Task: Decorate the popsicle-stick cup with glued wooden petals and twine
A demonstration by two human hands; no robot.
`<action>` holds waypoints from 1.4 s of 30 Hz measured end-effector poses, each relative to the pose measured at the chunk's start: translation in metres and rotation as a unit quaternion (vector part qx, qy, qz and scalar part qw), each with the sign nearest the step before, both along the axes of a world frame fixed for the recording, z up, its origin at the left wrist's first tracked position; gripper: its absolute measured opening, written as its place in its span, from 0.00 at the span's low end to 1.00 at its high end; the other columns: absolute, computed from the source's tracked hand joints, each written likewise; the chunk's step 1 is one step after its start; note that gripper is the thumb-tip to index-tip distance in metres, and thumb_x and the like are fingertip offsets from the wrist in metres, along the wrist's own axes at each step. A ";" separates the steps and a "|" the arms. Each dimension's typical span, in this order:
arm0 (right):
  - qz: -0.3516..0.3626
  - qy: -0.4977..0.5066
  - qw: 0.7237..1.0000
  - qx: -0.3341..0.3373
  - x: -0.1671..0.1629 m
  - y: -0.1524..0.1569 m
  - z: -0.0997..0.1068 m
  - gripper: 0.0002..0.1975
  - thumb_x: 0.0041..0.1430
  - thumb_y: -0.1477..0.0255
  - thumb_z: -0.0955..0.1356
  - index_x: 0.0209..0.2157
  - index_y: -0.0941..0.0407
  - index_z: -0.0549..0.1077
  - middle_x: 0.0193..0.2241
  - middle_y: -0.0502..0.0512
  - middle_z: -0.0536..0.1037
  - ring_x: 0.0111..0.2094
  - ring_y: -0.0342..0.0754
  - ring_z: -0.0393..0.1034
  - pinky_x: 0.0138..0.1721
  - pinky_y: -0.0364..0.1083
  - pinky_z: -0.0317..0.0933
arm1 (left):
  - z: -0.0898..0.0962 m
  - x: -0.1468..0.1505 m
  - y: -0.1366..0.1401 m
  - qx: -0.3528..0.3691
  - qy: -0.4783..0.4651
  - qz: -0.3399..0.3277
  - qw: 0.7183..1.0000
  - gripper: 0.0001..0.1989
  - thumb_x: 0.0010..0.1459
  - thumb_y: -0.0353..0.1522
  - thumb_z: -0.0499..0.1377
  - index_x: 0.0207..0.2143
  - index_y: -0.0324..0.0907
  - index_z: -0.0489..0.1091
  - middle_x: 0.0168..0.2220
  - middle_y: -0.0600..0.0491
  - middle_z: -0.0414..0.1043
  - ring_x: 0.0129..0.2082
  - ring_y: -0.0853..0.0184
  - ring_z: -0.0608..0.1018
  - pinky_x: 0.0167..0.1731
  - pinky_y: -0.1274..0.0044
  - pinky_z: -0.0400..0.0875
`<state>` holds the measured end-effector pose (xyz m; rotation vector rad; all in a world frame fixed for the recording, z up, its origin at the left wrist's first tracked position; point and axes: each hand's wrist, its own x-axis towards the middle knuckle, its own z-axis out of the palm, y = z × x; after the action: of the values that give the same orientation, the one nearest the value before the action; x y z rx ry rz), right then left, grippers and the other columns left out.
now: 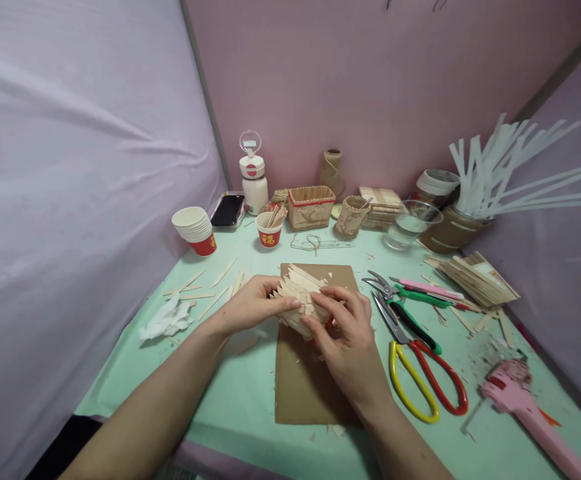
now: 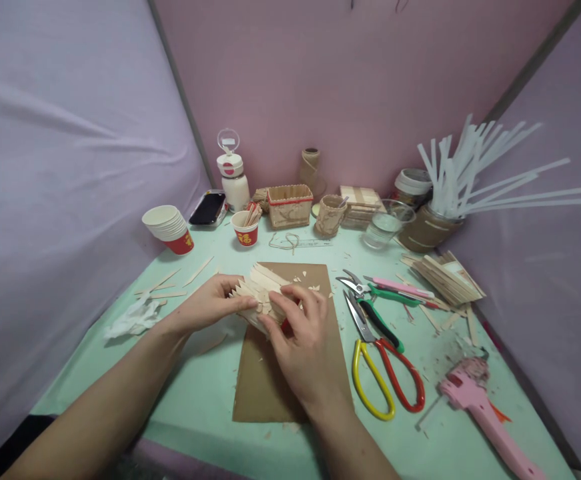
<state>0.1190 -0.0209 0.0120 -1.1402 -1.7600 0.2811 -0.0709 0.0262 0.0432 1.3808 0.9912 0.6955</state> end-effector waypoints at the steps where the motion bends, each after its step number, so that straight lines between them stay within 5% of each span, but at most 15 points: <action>1: 0.000 0.001 1.000 0.002 0.000 0.000 0.000 0.12 0.59 0.72 0.71 0.46 0.53 0.75 0.45 0.58 0.72 0.49 0.53 0.62 0.51 0.56 0.61 | 0.000 0.000 0.000 0.000 -0.003 -0.001 1.000 0.16 0.53 0.39 0.65 0.39 0.37 0.78 0.34 0.51 0.80 0.34 0.67 0.77 0.37 0.78 0.71; 18: 0.003 -0.011 1.000 0.007 0.001 -0.001 -0.002 0.12 0.60 0.71 0.70 0.47 0.51 0.73 0.46 0.56 0.73 0.50 0.53 0.62 0.52 0.56 0.60 | -0.001 0.001 0.000 0.003 0.001 0.004 1.000 0.14 0.53 0.38 0.65 0.37 0.37 0.77 0.35 0.51 0.80 0.33 0.67 0.77 0.36 0.77 0.71; 24: -0.025 0.032 0.999 0.009 0.013 0.003 -0.007 0.30 0.55 0.62 0.73 0.57 0.51 0.65 0.52 0.60 0.68 0.54 0.56 0.62 0.54 0.58 0.59 | 0.001 -0.005 0.003 0.045 0.027 0.016 0.998 0.14 0.53 0.39 0.64 0.34 0.37 0.75 0.35 0.51 0.79 0.34 0.66 0.77 0.36 0.77 0.70; 28: -0.066 0.117 0.991 0.019 0.027 0.010 -0.011 0.26 0.55 0.62 0.73 0.54 0.52 0.67 0.49 0.59 0.70 0.51 0.55 0.64 0.53 0.58 0.59 | 0.005 -0.011 0.004 0.113 0.056 0.003 0.992 0.13 0.56 0.39 0.62 0.36 0.37 0.75 0.37 0.50 0.79 0.36 0.64 0.77 0.38 0.75 0.71; 33: -0.126 0.203 0.971 -0.011 0.043 0.014 -0.011 0.20 0.55 0.64 0.71 0.49 0.54 0.69 0.46 0.57 0.70 0.44 0.51 0.66 0.49 0.55 0.61 | 0.016 -0.018 0.010 0.324 0.188 -0.034 0.926 0.10 0.59 0.38 0.60 0.31 0.41 0.74 0.34 0.53 0.78 0.45 0.62 0.76 0.55 0.69 0.64; 35: -0.137 0.223 0.965 -0.013 0.048 0.014 -0.008 0.18 0.56 0.64 0.71 0.47 0.54 0.70 0.46 0.56 0.71 0.43 0.50 0.66 0.48 0.54 0.61 | 0.021 -0.020 0.014 0.386 0.243 -0.064 0.888 0.10 0.61 0.38 0.59 0.29 0.42 0.73 0.30 0.56 0.77 0.39 0.66 0.77 0.60 0.66 0.57; 37: -0.140 0.237 0.961 -0.011 0.051 0.014 -0.006 0.17 0.56 0.64 0.71 0.46 0.54 0.70 0.45 0.56 0.71 0.42 0.49 0.66 0.48 0.53 0.60 | 0.023 -0.022 0.019 0.419 0.292 -0.097 0.854 0.11 0.63 0.37 0.57 0.30 0.43 0.72 0.30 0.56 0.77 0.35 0.68 0.77 0.62 0.64 0.53; 42: -0.139 0.270 0.952 -0.018 0.058 0.013 -0.003 0.15 0.57 0.65 0.70 0.46 0.53 0.70 0.44 0.56 0.71 0.42 0.48 0.67 0.48 0.53 0.60 | 0.023 -0.022 0.026 0.438 0.376 -0.147 0.803 0.09 0.64 0.36 0.56 0.34 0.44 0.74 0.40 0.52 0.79 0.47 0.64 0.76 0.60 0.63 0.49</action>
<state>0.1770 -0.0077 0.0093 -1.1841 -1.1044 0.4101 -0.0926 0.0527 0.0663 2.7121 1.0367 0.3402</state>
